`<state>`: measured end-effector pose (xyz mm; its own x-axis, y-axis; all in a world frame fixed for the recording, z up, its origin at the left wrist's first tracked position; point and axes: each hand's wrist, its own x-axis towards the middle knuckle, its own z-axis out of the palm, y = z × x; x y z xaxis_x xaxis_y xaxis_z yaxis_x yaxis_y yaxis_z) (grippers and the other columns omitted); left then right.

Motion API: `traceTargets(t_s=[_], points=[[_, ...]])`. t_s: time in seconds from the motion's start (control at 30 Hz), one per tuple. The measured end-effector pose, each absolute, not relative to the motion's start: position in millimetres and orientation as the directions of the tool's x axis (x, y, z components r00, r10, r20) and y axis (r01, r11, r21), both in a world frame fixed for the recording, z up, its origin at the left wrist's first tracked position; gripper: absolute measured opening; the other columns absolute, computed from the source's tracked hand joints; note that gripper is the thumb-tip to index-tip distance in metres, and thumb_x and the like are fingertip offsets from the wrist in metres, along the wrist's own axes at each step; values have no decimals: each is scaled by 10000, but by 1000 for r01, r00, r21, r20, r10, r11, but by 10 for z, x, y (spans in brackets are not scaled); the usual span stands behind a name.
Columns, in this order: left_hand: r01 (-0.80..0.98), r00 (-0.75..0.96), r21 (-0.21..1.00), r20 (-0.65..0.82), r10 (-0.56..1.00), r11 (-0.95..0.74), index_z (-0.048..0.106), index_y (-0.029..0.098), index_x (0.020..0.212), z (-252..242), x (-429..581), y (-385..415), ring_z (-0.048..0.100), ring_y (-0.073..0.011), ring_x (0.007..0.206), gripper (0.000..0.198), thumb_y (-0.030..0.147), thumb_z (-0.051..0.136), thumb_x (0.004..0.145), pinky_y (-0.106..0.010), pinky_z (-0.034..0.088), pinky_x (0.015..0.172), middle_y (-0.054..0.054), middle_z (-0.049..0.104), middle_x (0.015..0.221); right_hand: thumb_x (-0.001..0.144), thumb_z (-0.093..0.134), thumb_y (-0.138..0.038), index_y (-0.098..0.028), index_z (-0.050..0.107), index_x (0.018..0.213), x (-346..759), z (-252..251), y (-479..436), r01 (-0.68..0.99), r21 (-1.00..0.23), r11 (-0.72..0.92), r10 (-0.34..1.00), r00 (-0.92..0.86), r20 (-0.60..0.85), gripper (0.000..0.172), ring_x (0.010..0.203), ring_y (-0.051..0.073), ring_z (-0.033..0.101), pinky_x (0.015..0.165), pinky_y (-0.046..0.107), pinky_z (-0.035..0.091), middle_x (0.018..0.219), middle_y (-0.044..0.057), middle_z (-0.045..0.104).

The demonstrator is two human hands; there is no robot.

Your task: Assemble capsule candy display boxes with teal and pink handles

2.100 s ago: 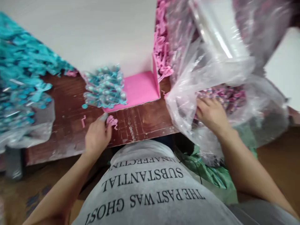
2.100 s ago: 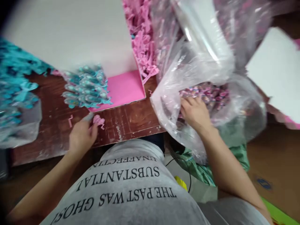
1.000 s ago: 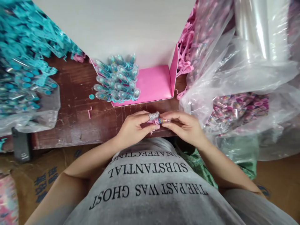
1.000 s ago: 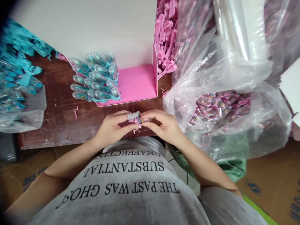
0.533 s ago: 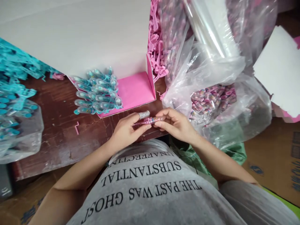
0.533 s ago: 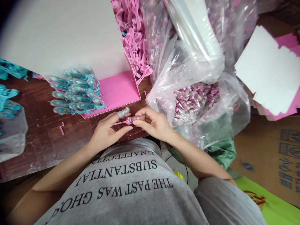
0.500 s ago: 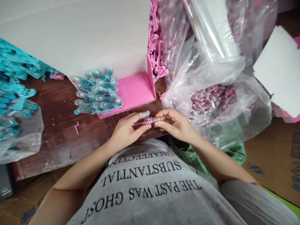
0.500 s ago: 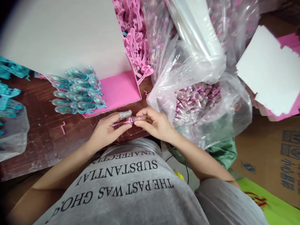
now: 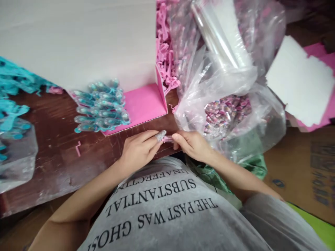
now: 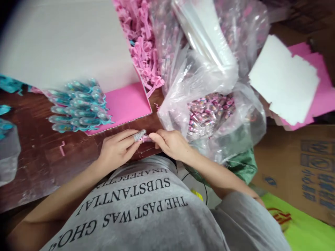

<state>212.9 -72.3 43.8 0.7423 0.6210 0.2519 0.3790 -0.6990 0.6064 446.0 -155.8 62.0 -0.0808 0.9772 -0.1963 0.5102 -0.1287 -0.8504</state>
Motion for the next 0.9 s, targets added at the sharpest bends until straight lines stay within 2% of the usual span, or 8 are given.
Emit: traceTargets(t_s=[0.13, 0.2, 0.3, 0.37, 0.43, 0.53, 0.67, 0.9], points=[[396, 725, 876, -114, 679, -276, 810, 200, 1044, 408, 2107, -612, 787, -209, 860, 295, 410, 604, 1072, -313, 647, 802, -66, 844, 996, 1116, 389, -618, -222, 756, 1222, 4880, 703, -1770, 589, -794, -150, 981, 191, -43, 550, 746, 176, 698, 703, 345, 559, 963, 65, 800], [365, 704, 930, -246, 666, -43, 809, 200, 1071, 394, 2094, -562, 792, -218, 884, 320, 477, 649, 1046, -316, 649, 811, -71, 848, 1020, 1088, 505, -552, -243, 771, 1192, 5169, 675, -1918, 776, -586, -231, 951, 307, 32, 421, 805, 212, 701, 695, 366, 549, 1053, 88, 784], [327, 675, 937, -324, 663, 125, 804, 197, 1035, 364, 2114, -541, 783, -219, 896, 322, 497, 817, 919, -326, 647, 817, -71, 841, 1023, 1036, 588, -447, -228, 787, 1116, 5490, 475, -2112, 936, -217, -277, 961, 276, -36, 307, 855, 246, 701, 620, 348, 501, 1138, 123, 753], [317, 659, 932, -349, 666, 176, 795, 194, 999, 354, 2157, -557, 770, -202, 867, 311, 466, 869, 867, -322, 641, 802, -62, 833, 991, 1032, 565, -387, -204, 774, 1106, 5574, 341, -2198, 962, -133, -238, 970, 228, -81, 287, 935, 280, 714, 608, 345, 499, 1142, 145, 746], [300, 653, 927, -373, 659, 227, 792, 195, 967, 369, 2201, -575, 758, -184, 838, 279, 440, 872, 860, -313, 635, 783, -54, 826, 957, 1041, 553, -365, -188, 741, 1132, 5560, 314, -2250, 959, -161, -232, 973, 229, -38, 274, 964, 295, 726, 618, 356, 514, 1153, 157, 748], [278, 652, 912, -409, 638, 302, 795, 200, 944, 435, 2230, -580, 744, -166, 801, 246, 412, 878, 851, -297, 628, 755, -44, 818, 923, 1046, 599, -378, -204, 663, 1265, 5396, 492, -2247, 905, -362, -224, 964, 260, 53, 287, 752, 225, 708, 570, 342, 509, 1047, 111, 762], [270, 667, 895, -440, 601, 356, 795, 198, 898, 493, 2201, -584, 717, -138, 738, 211, 382, 881, 841, -272, 610, 728, -25, 805, 868, 1044, 639, -292, -260, 625, 1273, 4997, 746, -2004, 751, -653, 97, 994, -38, 104, 232, 823, 197, 725, 602, 309, 550, 1042, 72, 750], [201, 685, 907, -401, 608, 371, 812, 206, 921, 513, 2119, -704, 697, -134, 727, 194, 377, 858, 844, -270, 601, 721, -14, 799, 863, 1091, 568, -294, -255, 642, 1273, 4548, 661, -1589, 640, -679, 360, 922, -357, 153, 200, 1024, 217, 753, 812, 364, 650, 1143, 79, 765]])
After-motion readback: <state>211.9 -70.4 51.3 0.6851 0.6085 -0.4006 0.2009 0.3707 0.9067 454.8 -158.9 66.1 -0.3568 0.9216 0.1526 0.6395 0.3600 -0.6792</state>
